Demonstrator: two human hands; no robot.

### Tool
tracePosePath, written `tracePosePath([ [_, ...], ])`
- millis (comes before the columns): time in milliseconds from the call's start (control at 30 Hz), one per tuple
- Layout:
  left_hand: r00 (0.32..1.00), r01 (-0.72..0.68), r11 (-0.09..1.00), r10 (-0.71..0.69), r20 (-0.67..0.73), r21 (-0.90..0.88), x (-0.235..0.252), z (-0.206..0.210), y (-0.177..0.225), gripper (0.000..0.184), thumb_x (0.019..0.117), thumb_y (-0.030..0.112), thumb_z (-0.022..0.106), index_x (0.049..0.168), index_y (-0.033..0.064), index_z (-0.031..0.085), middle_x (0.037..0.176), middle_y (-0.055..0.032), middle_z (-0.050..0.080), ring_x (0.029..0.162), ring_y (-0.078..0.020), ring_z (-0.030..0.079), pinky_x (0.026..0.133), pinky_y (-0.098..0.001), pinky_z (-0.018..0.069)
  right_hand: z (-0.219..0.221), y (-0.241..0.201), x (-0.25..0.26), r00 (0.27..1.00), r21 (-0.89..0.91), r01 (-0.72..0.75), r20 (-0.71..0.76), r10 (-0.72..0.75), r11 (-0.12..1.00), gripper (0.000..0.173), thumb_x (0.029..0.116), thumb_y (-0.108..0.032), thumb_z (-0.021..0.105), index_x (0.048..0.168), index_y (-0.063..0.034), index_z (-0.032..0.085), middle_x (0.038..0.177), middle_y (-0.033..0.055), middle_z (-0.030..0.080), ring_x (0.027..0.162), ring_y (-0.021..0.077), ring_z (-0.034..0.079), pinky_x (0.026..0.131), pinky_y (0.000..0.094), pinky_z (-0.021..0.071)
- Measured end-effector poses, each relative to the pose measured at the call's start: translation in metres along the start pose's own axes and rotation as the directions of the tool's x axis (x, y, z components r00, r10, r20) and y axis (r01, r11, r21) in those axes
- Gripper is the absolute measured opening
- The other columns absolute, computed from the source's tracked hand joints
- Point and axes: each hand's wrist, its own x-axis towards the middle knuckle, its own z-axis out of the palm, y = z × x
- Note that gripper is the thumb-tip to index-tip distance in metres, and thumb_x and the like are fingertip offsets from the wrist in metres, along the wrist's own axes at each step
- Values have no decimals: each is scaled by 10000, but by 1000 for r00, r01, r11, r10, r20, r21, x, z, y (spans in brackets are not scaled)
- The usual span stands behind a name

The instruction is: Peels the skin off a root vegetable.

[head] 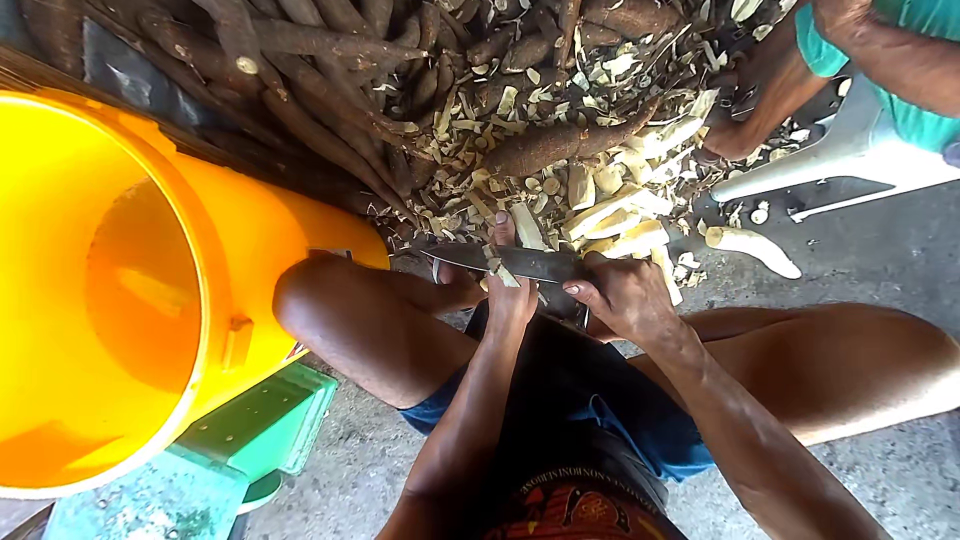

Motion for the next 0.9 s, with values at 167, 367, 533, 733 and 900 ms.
tracePosePath([
  [167, 997, 71, 997, -72, 30, 5, -6, 5, 22, 416, 1073, 499, 427, 1199, 148, 611, 1051, -75, 675, 841, -174, 688, 690, -330, 605, 1, 61, 5, 911, -75, -380, 143, 388, 922, 771, 1037, -676, 293, 893, -10, 654, 657, 213, 616, 638, 454, 660, 541, 645, 501],
  [367, 999, 32, 999, -33, -21, -12, 0, 9, 19, 320, 1082, 435, 439, 1183, 180, 603, 1020, -25, 694, 893, -136, 700, 751, -329, 613, -17, 23, 4, 992, 153, -108, 74, 98, 982, 808, 982, -764, 254, 767, -87, 641, 562, 64, 547, 533, 256, 605, 467, 494, 473],
  [533, 995, 98, 994, -98, 17, -45, -8, 4, 27, 381, 1081, 456, 433, 1206, 137, 600, 1018, -89, 682, 830, -186, 701, 700, -350, 621, -12, 59, 11, 925, -165, -324, 152, 348, 932, 809, 1008, -725, 293, 873, -15, 657, 663, 222, 626, 654, 471, 670, 539, 645, 503],
  [733, 987, 155, 976, -160, -22, -152, -3, 6, 24, 406, 1054, 483, 488, 1234, 129, 576, 1038, -118, 677, 835, -217, 701, 700, -365, 618, -19, 30, 4, 979, 138, -202, 55, 197, 970, 795, 998, -744, 254, 791, -85, 648, 565, 70, 546, 531, 265, 597, 469, 512, 475],
  [900, 997, 76, 992, -73, 30, -96, 2, 4, 19, 418, 1044, 522, 492, 1278, 189, 587, 1127, -48, 670, 999, -154, 678, 824, -342, 597, -4, -4, -4, 1000, 106, -28, 16, 26, 994, 818, 982, -770, 264, 739, -71, 614, 540, 82, 533, 509, 276, 602, 440, 474, 453],
])
